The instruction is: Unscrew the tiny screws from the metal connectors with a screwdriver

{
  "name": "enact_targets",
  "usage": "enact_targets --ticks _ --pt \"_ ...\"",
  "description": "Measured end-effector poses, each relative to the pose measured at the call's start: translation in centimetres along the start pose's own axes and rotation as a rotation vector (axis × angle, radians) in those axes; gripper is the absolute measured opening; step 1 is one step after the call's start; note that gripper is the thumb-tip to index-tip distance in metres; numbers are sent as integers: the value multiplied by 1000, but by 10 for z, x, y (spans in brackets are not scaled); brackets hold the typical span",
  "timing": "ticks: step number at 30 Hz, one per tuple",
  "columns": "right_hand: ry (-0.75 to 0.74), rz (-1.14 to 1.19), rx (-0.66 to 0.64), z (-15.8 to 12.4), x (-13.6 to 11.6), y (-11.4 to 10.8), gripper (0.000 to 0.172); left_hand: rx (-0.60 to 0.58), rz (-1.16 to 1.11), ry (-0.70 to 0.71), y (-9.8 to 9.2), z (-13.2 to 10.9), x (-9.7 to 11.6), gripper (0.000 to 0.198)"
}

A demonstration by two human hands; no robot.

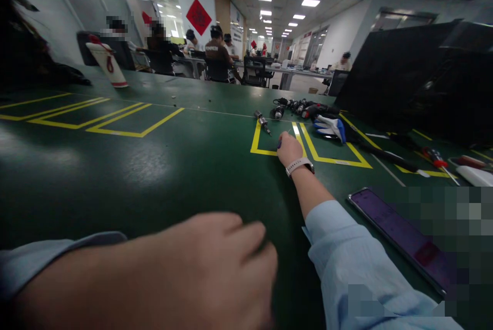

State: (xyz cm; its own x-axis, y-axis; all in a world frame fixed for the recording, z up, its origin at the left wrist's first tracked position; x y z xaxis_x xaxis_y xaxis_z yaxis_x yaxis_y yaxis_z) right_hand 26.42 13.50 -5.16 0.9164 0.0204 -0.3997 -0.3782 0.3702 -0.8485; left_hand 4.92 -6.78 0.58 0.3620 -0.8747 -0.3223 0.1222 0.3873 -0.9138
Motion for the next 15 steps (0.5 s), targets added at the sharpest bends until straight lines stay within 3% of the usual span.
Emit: enact_targets --ticks 1,2,5,7,9,12,15 --pt "-5 -20 -9 0 -1 0 19 -45 2 66 2 7 -22 24" --pt "-9 -38 -17 1 -1 1 19 -76 54 17 7 11 -44 23" --pt "-15 -83 -36 3 -3 2 19 -277 230 -250 36 6 -99 20" --pt "-17 -99 -36 5 -5 2 19 -411 304 -368 57 -4 -122 24" --pt "-31 -104 -20 8 -9 2 21 -503 357 -456 72 -12 -132 30" --pt "-81 -92 10 13 -22 4 25 -571 393 -564 88 -14 -133 40" --pt "-113 -69 -6 21 -38 12 25 -489 360 -705 104 -7 -126 43"
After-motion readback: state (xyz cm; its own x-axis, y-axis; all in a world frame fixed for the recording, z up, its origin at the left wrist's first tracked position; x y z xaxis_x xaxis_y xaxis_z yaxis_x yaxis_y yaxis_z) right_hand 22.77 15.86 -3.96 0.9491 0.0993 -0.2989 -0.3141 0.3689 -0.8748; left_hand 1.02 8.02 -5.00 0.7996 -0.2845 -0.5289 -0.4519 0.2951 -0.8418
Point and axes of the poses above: each hand's wrist, its own z-axis towards the middle knuckle, its own y-axis out of the palm, x = y × z, the point moved 1 cm from there along z, towards the middle knuckle, and after that the axes turned 12 degrees about z, right-handed, at the moved point
